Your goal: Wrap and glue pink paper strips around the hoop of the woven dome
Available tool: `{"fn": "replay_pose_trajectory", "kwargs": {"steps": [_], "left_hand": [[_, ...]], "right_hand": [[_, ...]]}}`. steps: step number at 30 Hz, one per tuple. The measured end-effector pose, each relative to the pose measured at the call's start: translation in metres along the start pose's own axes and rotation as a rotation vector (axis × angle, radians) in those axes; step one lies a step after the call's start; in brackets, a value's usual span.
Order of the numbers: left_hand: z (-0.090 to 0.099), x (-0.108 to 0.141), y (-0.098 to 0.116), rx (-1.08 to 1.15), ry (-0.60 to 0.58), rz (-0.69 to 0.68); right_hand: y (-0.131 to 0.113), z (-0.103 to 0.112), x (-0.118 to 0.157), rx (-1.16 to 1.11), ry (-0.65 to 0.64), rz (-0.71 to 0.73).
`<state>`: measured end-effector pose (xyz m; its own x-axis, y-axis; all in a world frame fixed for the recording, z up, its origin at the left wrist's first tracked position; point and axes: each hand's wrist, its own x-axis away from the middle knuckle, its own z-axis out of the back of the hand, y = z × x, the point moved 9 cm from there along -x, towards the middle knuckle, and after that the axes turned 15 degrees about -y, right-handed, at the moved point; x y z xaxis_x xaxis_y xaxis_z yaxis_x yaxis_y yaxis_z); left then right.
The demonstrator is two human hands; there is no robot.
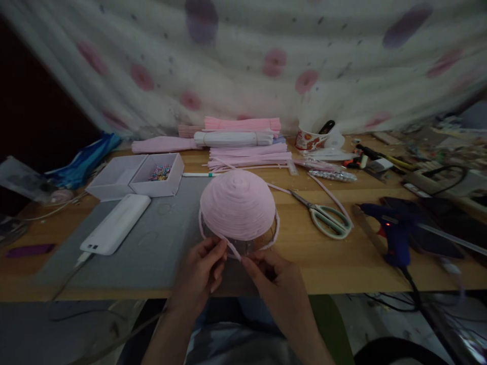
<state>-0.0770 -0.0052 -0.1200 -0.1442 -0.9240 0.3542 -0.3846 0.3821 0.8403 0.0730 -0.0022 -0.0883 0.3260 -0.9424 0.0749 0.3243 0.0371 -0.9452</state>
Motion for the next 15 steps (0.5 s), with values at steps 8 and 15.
{"fn": "replay_pose_trajectory", "kwargs": {"steps": [8,15], "left_hand": [[0.000,-0.001,-0.002,-0.015,-0.019,-0.010],[0.000,-0.001,-0.002,-0.028,-0.007,0.014]], "right_hand": [[0.014,-0.015,-0.003,-0.231,-0.132,-0.101],[0.012,-0.003,-0.004,-0.280,-0.023,-0.065]]}}
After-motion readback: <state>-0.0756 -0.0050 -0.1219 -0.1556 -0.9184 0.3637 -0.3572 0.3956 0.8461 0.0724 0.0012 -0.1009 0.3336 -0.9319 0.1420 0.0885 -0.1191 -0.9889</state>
